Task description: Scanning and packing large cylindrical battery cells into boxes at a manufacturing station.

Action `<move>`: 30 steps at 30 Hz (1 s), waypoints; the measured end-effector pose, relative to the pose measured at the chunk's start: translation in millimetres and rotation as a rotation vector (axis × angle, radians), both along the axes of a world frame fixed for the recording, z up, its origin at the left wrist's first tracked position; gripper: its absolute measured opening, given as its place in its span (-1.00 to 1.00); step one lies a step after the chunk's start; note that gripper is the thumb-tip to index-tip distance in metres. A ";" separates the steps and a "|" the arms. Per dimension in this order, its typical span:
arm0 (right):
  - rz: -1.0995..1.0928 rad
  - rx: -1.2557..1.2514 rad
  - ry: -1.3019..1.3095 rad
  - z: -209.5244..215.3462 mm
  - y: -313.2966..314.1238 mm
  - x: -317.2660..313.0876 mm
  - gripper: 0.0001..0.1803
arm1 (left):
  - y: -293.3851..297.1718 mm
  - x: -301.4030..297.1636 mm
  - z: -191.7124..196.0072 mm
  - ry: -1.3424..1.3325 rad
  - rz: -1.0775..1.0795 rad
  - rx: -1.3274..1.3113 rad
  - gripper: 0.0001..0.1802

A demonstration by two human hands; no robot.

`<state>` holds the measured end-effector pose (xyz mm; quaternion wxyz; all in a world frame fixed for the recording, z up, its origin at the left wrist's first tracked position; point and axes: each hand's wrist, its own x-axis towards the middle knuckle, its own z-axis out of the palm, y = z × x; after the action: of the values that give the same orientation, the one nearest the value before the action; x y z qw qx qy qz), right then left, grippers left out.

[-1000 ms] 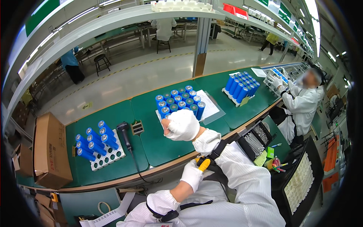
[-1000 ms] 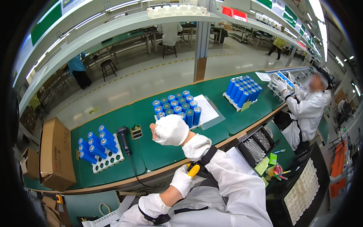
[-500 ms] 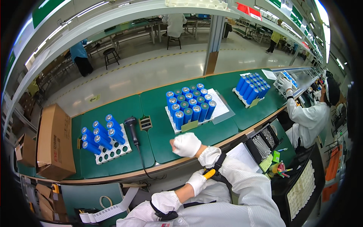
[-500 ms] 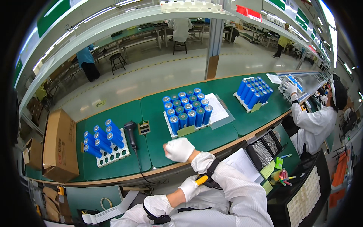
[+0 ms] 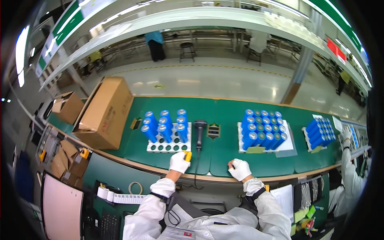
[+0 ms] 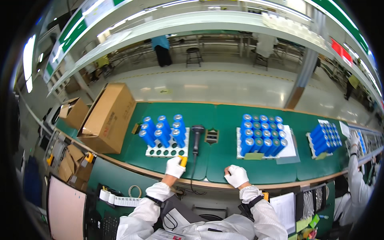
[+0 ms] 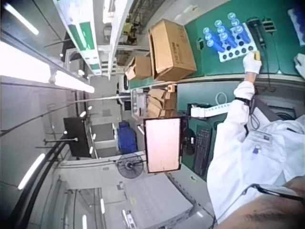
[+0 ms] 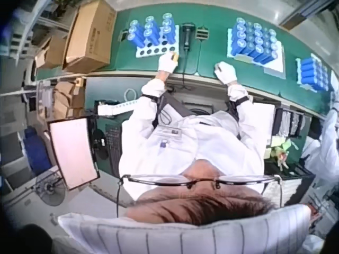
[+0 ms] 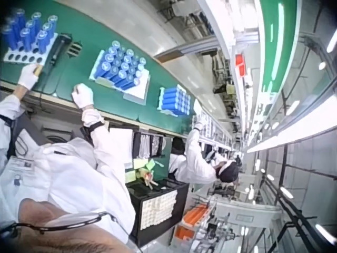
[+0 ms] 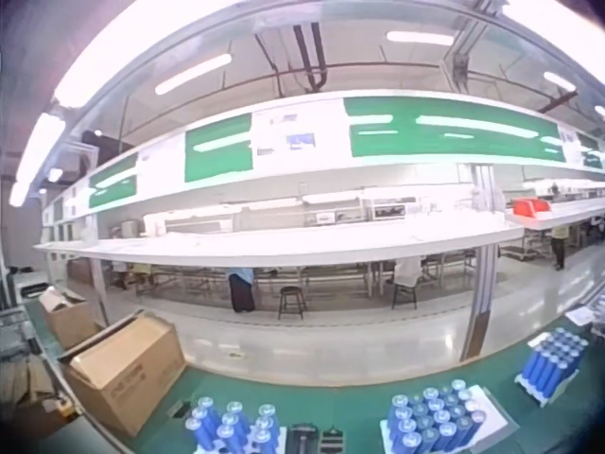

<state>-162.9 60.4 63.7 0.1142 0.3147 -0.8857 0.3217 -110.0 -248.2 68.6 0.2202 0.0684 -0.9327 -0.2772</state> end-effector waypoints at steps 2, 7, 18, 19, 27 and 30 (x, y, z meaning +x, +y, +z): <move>-0.077 -0.023 -0.030 -1.4 -10.2 -3.2 -0.90 | -1.4 -2.7 -14.6 -0.090 0.069 -0.058 -0.71; -0.188 -0.156 -0.164 -19.1 -4.7 -10.9 -0.90 | 21.7 -7.4 -13.5 -0.092 0.163 -0.106 -0.74; -0.216 -0.231 -0.233 -13.4 -9.4 -13.0 -0.92 | 7.7 -9.0 -26.6 -0.043 0.292 0.104 -0.74; -0.218 -0.226 -0.223 -12.6 -8.5 -12.4 -0.92 | 10.2 -9.7 -21.1 -0.005 0.298 0.150 -0.74; -0.257 -0.238 -0.234 -15.2 -5.7 -11.9 -0.89 | 13.2 -10.3 -21.2 -0.095 0.290 0.091 -0.70; -0.270 -0.235 -0.231 -14.7 -7.6 -12.5 -0.89 | 10.5 -8.8 -28.0 -0.041 0.273 0.056 -0.74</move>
<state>-175.4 52.8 49.1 0.0897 0.1388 -0.8834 0.4385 -118.8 -237.8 40.6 0.2350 0.2065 -0.9109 -0.2692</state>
